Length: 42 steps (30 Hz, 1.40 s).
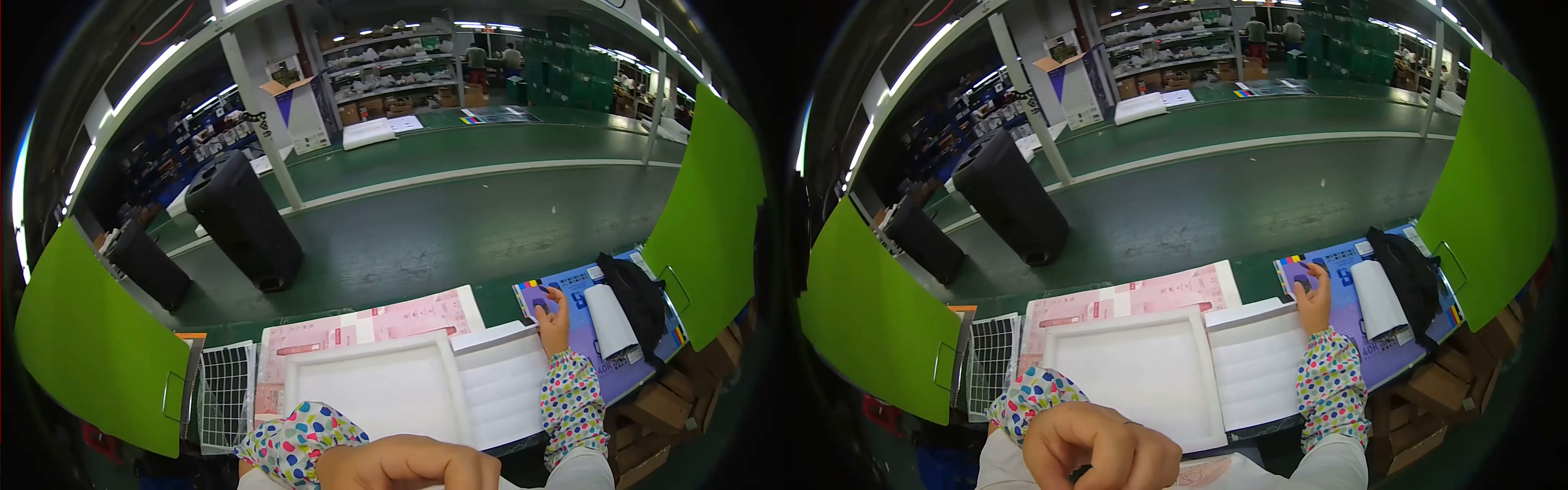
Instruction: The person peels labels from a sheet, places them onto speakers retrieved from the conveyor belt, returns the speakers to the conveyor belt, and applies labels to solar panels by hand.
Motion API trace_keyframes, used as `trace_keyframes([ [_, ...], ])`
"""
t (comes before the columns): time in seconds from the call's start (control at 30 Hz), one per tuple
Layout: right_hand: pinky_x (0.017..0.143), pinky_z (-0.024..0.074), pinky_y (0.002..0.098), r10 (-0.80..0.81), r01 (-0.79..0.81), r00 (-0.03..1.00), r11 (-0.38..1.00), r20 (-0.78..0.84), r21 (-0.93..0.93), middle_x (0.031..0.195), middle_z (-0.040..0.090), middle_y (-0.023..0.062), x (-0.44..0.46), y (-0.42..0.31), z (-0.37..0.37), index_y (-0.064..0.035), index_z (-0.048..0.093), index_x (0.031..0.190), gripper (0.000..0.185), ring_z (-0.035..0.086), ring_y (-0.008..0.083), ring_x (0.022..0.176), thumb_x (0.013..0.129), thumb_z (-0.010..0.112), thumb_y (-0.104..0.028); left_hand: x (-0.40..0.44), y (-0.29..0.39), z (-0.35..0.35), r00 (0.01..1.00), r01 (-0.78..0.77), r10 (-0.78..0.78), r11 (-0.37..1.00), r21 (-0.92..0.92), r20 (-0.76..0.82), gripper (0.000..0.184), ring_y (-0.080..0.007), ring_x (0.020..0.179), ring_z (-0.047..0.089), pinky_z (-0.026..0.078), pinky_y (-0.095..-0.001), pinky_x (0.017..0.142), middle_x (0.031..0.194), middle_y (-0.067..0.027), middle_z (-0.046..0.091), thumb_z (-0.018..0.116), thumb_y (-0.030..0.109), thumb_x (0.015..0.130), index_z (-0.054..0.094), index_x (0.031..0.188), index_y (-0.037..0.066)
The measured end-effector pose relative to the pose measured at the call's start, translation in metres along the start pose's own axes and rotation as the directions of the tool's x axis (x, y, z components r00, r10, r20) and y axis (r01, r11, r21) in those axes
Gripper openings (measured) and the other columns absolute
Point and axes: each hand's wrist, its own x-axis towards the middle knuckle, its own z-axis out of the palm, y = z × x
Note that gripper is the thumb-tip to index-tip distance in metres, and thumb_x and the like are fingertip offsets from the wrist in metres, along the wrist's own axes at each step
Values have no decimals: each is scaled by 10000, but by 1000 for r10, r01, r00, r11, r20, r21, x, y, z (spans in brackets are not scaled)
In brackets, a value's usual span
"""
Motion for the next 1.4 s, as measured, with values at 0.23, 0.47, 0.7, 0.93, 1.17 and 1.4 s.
trace_keyframes([
  [0.23, 535, 365, 167, 44, -44, 999, 999, 12, 27, 1243, 518, 78, -3, -17, 1, -71, 488, 1366, 503, 462, 15, 653, 895, 640, 18, 10, 23, 11, 995, -90, 96, 975, 201, -17, 260, -168, 830, 545, 419, -276, 724, 907, -81, 596, 780, 160, 862, 591, 963, 13],
  [0.47, 506, 340, 171, -37, 37, 999, 999, -4, -26, 1252, 515, 55, 4, 16, -1, -83, 471, 1388, 514, 418, 18, 600, 908, 622, 28, 11, 40, 13, 948, -314, 308, 847, 428, 87, 235, -186, 788, 545, 406, -289, 652, 918, -80, 609, 811, 184, 841, 629, 908, 52],
  [0.7, 491, 343, 182, 55, -55, 998, 996, 7, 64, 1263, 511, 47, 0, -1, 0, -100, 468, 1391, 519, 413, 21, 576, 909, 591, 51, 3, 41, 15, 934, -357, 335, 863, 359, 125, 228, -193, 782, 531, 404, -309, 641, 930, -70, 613, 809, 199, 845, 643, 920, 61],
  [0.93, 491, 347, 184, 66, -67, 998, 996, 4, 65, 1273, 509, 57, 1, -3, 2, -102, 459, 1395, 520, 415, 22, 572, 913, 588, 44, 9, 36, 23, 847, -515, 517, 742, 428, 124, 203, -200, 809, 534, 403, -312, 638, 958, -70, 631, 808, 204, 851, 663, 924, 83],
  [1.17, 505, 354, 182, 68, -69, 998, 996, 16, 59, 1289, 505, 62, -2, -8, 0, -91, 457, 1393, 513, 422, 23, 591, 914, 590, 37, 5, 53, 13, 884, -467, 391, 727, 504, 255, 182, -193, 819, 533, 394, -314, 644, 972, -69, 638, 797, 230, 866, 674, 908, 103],
  [1.4, 558, 354, 185, -133, 132, 991, 983, -1, -129, 1289, 507, 70, 2, 13, -2, -62, 494, 1364, 480, 457, 47, 712, 905, 610, 18, -5, 65, 13, 875, -481, 384, 622, 618, 295, 198, -191, 883, 518, 388, -332, 707, 1057, -43, 612, 711, 330, 932, 672, 960, 138],
])
